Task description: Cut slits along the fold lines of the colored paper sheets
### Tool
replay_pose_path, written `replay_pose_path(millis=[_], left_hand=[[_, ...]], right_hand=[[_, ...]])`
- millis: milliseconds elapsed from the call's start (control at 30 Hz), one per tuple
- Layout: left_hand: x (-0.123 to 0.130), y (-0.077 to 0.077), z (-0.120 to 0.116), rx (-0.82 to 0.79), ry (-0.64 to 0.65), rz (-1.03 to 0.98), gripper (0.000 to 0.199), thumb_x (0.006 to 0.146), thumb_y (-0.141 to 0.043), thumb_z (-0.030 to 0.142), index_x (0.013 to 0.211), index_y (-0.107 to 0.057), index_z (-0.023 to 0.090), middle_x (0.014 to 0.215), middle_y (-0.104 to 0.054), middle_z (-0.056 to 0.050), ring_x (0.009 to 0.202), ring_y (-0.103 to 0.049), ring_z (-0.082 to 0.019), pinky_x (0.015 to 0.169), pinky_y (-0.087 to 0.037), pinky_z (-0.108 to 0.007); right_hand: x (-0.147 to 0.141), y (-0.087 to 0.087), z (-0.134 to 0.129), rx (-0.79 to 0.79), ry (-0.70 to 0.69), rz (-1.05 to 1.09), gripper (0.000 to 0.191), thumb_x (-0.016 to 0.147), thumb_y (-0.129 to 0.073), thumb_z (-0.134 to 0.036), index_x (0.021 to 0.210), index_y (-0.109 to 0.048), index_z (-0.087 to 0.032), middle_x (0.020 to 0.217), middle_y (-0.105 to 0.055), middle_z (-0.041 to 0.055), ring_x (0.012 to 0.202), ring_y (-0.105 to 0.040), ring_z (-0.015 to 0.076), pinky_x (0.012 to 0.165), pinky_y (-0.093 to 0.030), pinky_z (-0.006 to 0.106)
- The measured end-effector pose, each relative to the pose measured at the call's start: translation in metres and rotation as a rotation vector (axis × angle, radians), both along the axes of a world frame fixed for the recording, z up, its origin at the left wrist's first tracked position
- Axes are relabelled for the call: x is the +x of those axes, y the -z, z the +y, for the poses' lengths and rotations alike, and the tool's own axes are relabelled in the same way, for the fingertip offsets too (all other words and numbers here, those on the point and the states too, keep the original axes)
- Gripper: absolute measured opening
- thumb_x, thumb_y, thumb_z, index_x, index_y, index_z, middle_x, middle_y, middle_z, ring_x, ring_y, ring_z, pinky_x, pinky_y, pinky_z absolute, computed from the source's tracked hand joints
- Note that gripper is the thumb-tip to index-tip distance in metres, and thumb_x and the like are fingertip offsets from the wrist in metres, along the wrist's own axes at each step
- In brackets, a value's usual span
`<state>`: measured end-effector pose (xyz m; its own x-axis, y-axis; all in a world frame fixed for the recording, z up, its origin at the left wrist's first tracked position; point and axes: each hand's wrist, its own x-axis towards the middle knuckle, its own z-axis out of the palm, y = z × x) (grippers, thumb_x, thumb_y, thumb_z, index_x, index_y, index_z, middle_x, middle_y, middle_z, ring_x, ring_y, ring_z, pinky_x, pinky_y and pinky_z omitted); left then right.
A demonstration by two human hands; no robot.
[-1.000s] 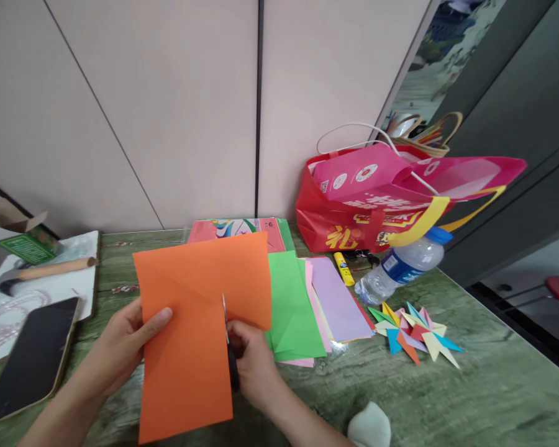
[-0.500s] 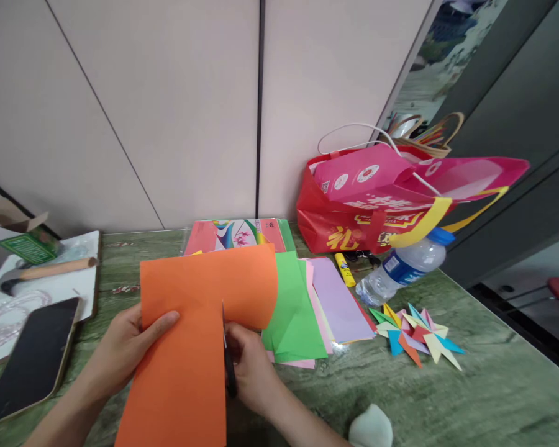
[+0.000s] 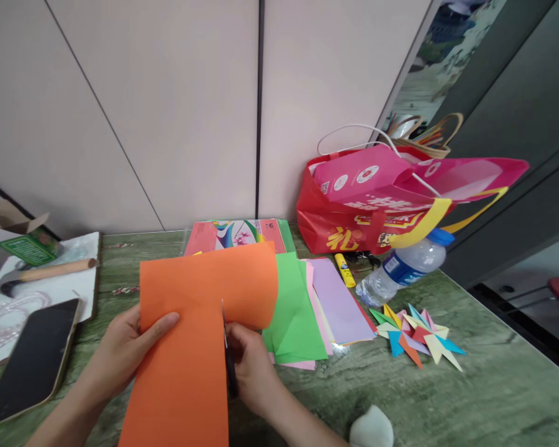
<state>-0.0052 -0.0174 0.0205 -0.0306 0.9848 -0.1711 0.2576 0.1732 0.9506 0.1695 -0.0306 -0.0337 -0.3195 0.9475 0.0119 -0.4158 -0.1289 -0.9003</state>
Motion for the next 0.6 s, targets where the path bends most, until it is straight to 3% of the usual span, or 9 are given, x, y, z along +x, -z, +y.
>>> replay_pose_path(millis=[600], left_hand=[[-0.001, -0.001, -0.003, 0.023, -0.017, 0.049, 0.032, 0.070, -0.061, 0.047, 0.084, -0.060, 0.019, 0.087, -0.071, -0.005, 0.073, -0.064, -0.022, 0.057, -0.052, -0.028]], right_hand=[[-0.002, 0.017, 0.001, -0.106, 0.002, 0.071, 0.029, 0.065, -0.071, -0.040, 0.082, -0.068, -0.017, 0.074, -0.070, 0.0023, 0.070, -0.064, 0.0190, 0.065, -0.049, 0.030]])
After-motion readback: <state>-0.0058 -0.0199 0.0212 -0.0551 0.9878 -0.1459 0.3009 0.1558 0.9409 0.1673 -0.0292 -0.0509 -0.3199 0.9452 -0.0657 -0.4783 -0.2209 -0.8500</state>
